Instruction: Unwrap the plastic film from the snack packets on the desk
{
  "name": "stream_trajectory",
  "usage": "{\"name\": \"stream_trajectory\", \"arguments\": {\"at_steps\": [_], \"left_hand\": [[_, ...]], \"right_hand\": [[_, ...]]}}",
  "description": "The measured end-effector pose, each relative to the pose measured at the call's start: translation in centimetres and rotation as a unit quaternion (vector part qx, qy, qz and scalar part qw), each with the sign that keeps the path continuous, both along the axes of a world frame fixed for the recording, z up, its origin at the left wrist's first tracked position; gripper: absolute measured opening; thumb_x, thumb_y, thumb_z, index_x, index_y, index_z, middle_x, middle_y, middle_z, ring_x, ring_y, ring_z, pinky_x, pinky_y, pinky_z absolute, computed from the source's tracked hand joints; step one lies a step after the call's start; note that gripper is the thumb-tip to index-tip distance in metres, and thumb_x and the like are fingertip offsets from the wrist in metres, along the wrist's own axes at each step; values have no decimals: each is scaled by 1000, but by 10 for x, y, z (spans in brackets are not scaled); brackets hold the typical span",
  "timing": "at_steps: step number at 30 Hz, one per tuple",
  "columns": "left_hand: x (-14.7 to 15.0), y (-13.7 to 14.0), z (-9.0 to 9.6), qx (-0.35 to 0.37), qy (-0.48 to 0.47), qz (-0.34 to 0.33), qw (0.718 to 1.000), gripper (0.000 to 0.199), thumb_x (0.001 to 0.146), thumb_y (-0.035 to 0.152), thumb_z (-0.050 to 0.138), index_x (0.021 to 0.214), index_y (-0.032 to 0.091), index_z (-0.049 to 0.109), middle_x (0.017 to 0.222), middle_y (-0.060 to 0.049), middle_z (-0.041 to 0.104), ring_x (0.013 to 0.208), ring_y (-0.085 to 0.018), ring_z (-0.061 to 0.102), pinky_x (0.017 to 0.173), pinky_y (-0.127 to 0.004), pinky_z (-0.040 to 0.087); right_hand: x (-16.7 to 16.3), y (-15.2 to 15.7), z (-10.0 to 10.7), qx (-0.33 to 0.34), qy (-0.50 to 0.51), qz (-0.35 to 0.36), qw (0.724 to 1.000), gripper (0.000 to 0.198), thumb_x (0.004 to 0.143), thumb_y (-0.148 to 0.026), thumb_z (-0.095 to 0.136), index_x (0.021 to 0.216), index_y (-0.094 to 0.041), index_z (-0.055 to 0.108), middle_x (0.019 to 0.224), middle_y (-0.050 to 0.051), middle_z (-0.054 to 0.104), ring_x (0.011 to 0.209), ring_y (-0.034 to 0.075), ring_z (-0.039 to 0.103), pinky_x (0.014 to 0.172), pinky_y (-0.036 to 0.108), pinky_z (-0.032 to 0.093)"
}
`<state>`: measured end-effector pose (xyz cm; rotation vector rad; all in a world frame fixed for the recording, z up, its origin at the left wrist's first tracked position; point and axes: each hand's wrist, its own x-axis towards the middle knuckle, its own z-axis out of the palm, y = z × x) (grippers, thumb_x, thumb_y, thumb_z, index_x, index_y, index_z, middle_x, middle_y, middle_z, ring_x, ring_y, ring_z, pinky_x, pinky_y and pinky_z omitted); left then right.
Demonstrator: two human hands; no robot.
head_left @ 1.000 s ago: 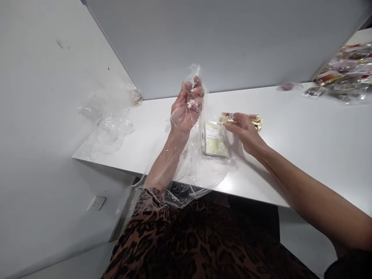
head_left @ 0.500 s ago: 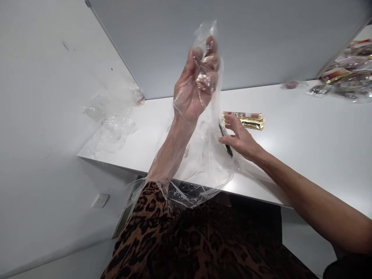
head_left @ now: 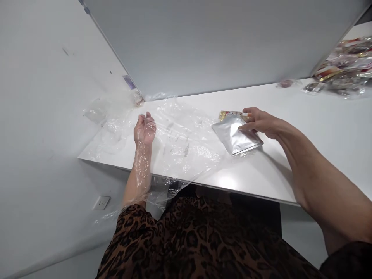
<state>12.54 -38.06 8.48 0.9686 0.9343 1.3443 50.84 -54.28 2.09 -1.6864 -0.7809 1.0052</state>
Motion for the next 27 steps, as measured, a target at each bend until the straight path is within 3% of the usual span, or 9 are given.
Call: {"name": "stream_trajectory", "arguments": {"at_steps": [3,7,9,12,14,16,20,23,27], "left_hand": [[-29,8,-24,-62,6,26,998,30,106,19,53,75,18,56,80,-3,70,65,-8,59,65,-21,52],[-65,9,-44,-46,250,106,961,15,95,15,61,80,17,60,80,-1,64,62,-10,59,67,-28,55],[-76,2,-44,17,386,151,910,6,88,15,69,91,17,64,98,-5,67,81,-17,67,84,-37,59],[-73,-24,-35,177,503,167,830,34,87,22,75,119,19,65,137,-15,60,132,-30,58,117,-48,46],[-55,-49,-28,264,525,85,805,38,95,33,67,131,21,63,147,-15,57,144,-32,49,123,-52,40],[-28,-71,-28,304,537,-55,784,39,101,45,59,134,23,63,145,-12,61,143,-31,51,124,-55,38],[27,-85,-46,281,601,-283,692,58,98,61,57,146,28,57,163,-13,51,154,-37,40,127,-62,29],[48,-78,-62,253,657,-316,636,71,97,65,55,155,27,49,172,-16,38,161,-42,29,128,-65,23],[47,-71,-70,252,680,-299,620,74,100,69,45,158,23,46,175,-18,32,163,-41,25,129,-64,22]], "right_hand": [[-2,-2,6,-16,15,2,1000,65,59,-3,86,117,-24,64,114,10,65,91,22,61,68,32,53],[-3,-7,16,-13,34,8,999,59,63,1,82,115,-21,64,114,11,62,90,20,59,64,30,48],[-3,-8,18,-12,34,0,999,56,65,2,80,113,-21,64,112,10,62,89,19,59,65,30,48],[-4,-9,19,-19,30,-6,999,52,68,5,76,112,-21,64,110,8,63,87,18,58,68,32,47],[-6,-10,19,-19,24,-2,1000,49,71,5,73,112,-20,64,111,8,63,87,16,58,70,33,46],[-8,-10,19,-22,20,-4,1000,45,73,5,71,110,-20,64,109,8,64,86,15,58,71,34,46],[-9,-8,18,-28,28,-18,999,43,73,6,70,106,-21,65,100,5,63,81,16,57,68,34,43],[-10,-7,18,-18,39,-25,999,44,71,8,68,104,-21,64,97,3,61,80,15,56,67,33,42],[-9,-9,21,-11,56,-41,998,44,73,10,67,104,-21,63,95,1,61,78,13,55,68,32,42]]}}
